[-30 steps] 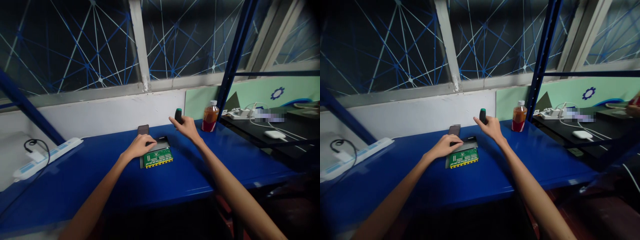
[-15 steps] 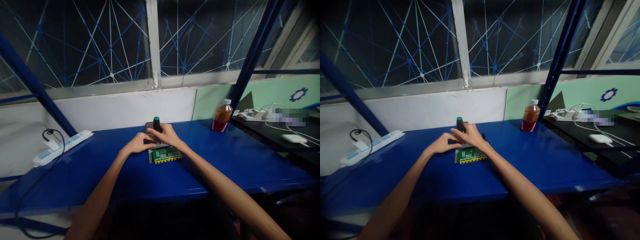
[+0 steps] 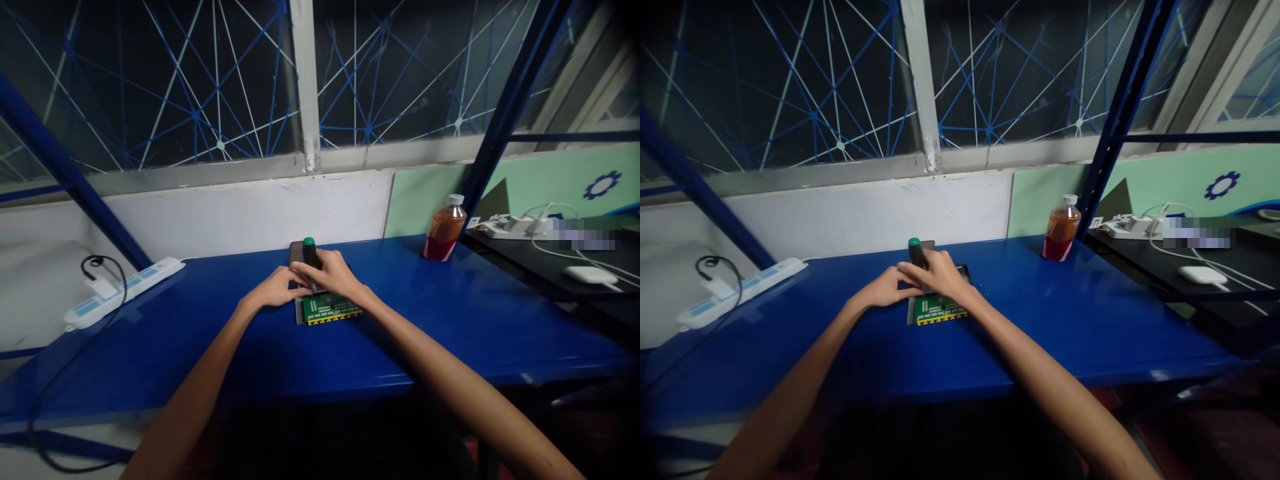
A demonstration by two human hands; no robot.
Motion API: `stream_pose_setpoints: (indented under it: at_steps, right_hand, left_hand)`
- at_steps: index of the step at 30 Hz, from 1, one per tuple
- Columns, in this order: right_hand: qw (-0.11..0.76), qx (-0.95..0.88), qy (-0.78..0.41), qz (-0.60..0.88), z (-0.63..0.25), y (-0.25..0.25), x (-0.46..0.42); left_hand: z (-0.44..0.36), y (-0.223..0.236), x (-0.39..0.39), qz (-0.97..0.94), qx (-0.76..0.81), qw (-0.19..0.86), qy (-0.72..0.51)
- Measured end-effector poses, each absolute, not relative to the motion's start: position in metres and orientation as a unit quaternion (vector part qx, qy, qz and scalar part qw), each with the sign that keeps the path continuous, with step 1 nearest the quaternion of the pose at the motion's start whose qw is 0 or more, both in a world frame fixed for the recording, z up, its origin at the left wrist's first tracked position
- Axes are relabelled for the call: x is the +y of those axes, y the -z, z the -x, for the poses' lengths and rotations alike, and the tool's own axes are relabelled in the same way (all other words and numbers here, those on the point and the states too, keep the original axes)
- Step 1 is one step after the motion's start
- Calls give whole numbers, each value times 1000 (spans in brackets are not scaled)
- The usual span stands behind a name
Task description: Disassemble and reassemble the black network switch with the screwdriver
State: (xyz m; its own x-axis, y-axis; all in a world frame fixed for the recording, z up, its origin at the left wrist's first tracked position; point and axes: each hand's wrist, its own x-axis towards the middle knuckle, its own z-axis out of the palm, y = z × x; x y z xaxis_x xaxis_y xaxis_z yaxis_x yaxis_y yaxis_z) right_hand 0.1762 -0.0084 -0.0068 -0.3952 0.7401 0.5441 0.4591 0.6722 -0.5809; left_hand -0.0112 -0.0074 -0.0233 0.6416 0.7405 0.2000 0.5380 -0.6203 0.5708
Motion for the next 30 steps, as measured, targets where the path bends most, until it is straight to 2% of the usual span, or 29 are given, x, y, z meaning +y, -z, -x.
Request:
stream_pose_setpoints:
  at_steps: [13, 23, 30]
  right_hand:
    - [380, -835, -180, 355, -175, 3, -10]
    - [375, -842, -216, 321, -177, 3, -10]
    - [386, -842, -183, 329, -180, -1, -10]
  left_hand:
    - [12, 23, -9, -863, 384, 246, -216]
    - [14, 26, -4, -834, 402, 311, -213]
    - [14, 27, -5, -831, 424, 294, -209]
